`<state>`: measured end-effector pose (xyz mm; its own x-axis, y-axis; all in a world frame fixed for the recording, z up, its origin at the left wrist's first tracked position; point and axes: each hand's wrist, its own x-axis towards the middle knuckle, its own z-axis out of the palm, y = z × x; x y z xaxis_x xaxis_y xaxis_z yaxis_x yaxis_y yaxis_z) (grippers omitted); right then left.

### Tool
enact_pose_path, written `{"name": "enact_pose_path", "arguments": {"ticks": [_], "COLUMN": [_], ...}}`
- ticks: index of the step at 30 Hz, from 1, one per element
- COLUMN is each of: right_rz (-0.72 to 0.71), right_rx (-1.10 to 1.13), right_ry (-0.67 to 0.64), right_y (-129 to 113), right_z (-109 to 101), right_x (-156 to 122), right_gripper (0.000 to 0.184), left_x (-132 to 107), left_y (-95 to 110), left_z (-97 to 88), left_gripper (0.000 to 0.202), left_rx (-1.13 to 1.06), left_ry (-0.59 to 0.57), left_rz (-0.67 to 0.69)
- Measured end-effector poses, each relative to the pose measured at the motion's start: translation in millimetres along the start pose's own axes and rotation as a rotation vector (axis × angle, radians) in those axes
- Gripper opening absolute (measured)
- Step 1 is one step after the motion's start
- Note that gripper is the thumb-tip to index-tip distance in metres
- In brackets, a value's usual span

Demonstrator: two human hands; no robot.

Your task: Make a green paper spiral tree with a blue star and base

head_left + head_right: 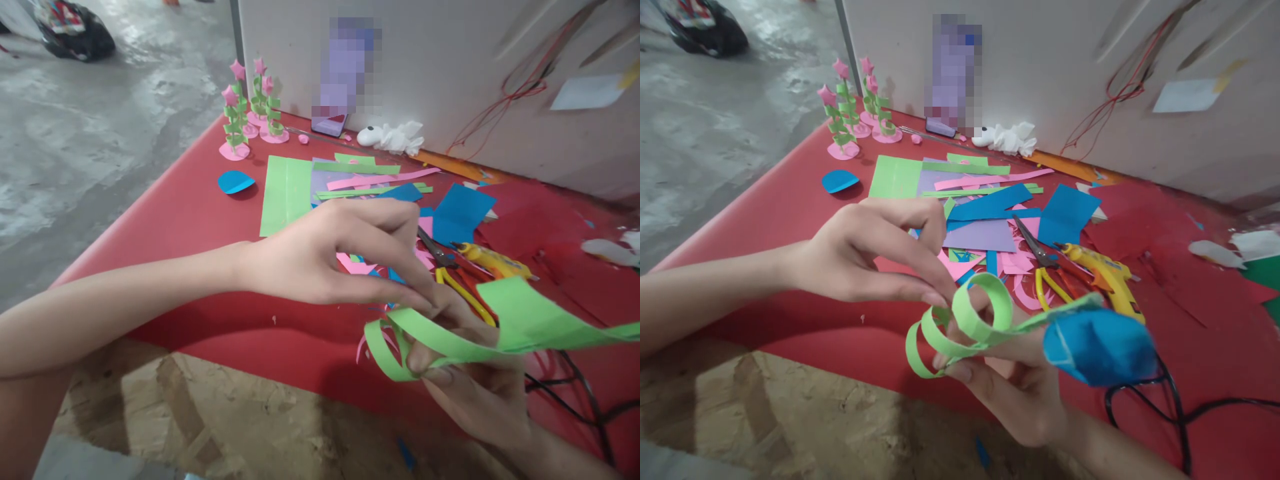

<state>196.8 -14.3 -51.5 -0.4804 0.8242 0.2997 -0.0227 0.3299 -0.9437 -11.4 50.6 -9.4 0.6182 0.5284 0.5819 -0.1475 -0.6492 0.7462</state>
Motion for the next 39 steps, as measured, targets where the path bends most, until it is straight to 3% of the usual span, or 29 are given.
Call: {"name": "enact_pose_path", "arguments": {"ticks": [5,10,17,23,27,31,34,39], "right_rz": [0.007,-0.008,-0.004,0.016,0.017,0.017,0.001,-0.146], "right_rx": [0.009,0.012,0.038,0.081,0.063,0.066,0.068,-0.012], "right_ry": [-0.011,-0.031,-0.068,-0.084,-0.097,-0.088,-0.097,-0.045], "right_y": [-2.8,-4.0,-0.3,-5.6,-5.5,-5.5,-6.1,-7.9], "right_z": [0.0,0.9,-0.4,2.6,0.4,0.8,2.3,-2.5], "right_x": [3.2,5.2,0.0,6.1,2.8,1.4,5.2,11.4], "right_gripper": [0.009,0.01,0.019,0.018,0.021,0.021,0.022,0.015], "left_x": [-4.9,-5.6,-3.5,-4.9,-7.0,-7.3,-6.9,-7.4], "left_y": [-2.7,-5.1,4.2,1.7,-0.3,-2.1,-3.9,-3.9], "left_z": [2.4,3.4,8.8,9.2,1.8,-2.8,-4.3,-5.3], "left_gripper": [0.012,0.015,0.02,0.014,0.006,0.016,0.019,0.022], "left_rx": [-0.24,-0.661,-0.805,-0.594,-0.331,-0.157,-0.146,-0.255], "left_ry": [0.1,0.082,-0.003,0.051,-0.044,-0.011,0.065,0.13], "left_rz": [-0.142,-0.203,-0.304,-0.252,-0.143,-0.087,-0.118,-0.28]}}
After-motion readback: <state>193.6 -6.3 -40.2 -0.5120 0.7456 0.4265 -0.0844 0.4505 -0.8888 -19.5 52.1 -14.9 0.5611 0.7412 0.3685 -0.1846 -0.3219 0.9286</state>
